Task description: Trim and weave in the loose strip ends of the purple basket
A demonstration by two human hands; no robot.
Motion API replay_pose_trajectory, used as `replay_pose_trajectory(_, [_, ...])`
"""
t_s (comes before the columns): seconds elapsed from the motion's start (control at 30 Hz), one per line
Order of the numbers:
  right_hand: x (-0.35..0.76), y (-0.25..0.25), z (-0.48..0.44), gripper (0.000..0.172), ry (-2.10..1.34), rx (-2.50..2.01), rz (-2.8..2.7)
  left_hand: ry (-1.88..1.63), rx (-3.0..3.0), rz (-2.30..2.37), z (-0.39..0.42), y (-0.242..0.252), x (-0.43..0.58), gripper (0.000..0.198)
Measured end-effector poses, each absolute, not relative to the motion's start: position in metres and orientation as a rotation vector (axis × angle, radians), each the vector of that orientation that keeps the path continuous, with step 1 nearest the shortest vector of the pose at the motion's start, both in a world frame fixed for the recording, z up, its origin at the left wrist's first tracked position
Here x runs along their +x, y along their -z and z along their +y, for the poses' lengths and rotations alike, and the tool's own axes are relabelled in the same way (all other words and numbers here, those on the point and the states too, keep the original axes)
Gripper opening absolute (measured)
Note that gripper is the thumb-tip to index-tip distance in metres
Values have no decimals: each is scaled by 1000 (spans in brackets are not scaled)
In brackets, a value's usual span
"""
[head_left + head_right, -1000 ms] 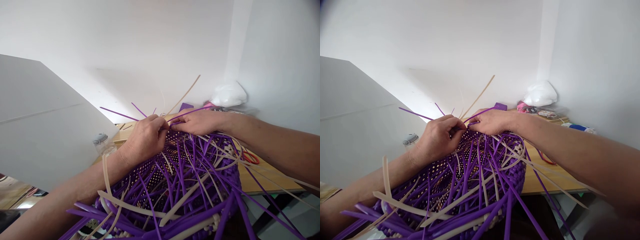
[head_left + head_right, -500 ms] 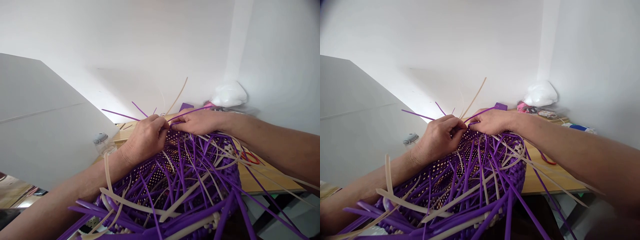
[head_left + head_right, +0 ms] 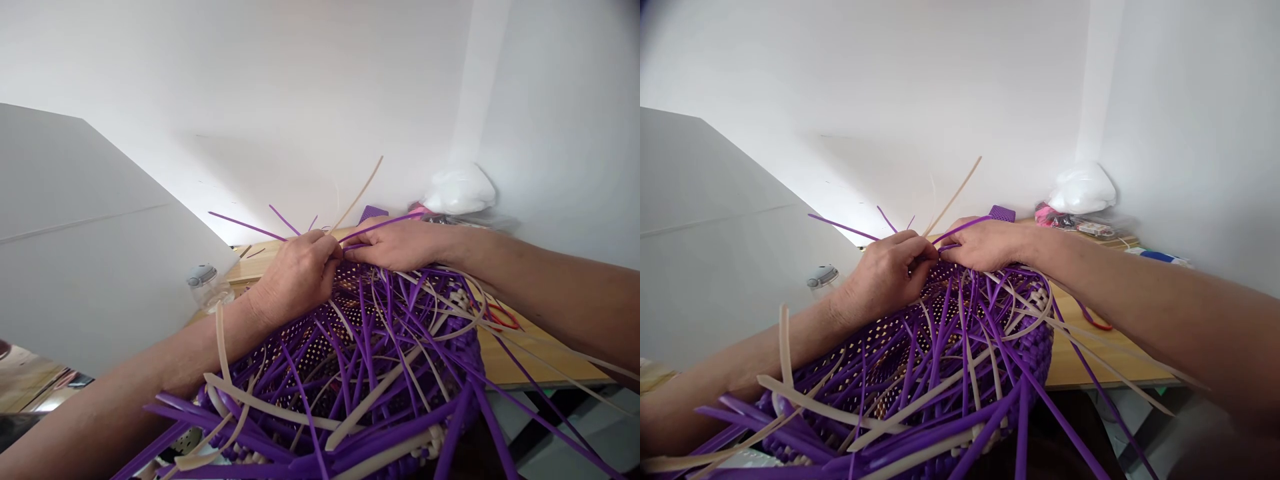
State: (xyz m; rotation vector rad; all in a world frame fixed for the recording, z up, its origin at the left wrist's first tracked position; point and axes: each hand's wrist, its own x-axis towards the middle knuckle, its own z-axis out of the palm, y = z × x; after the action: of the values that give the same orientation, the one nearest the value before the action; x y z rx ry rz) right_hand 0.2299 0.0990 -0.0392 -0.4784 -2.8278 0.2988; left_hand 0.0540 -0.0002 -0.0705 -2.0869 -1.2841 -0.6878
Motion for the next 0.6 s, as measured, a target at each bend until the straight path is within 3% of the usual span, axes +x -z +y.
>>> replay_pose_trajectory(0.17, [230, 41, 103, 34, -338, -342, -2846, 630, -2181, -1293, -1, 69, 55, 17])
replay_pose_trajectory(0.37, [230, 40, 101, 36, -337, -541, -2835, 874, -2119, -1236, -5, 70, 50, 13])
replay_pose_trajectory(0.6, [230, 40, 102, 36, -372, -455, -2834, 549, -2240, -1047, 0, 64, 56, 23])
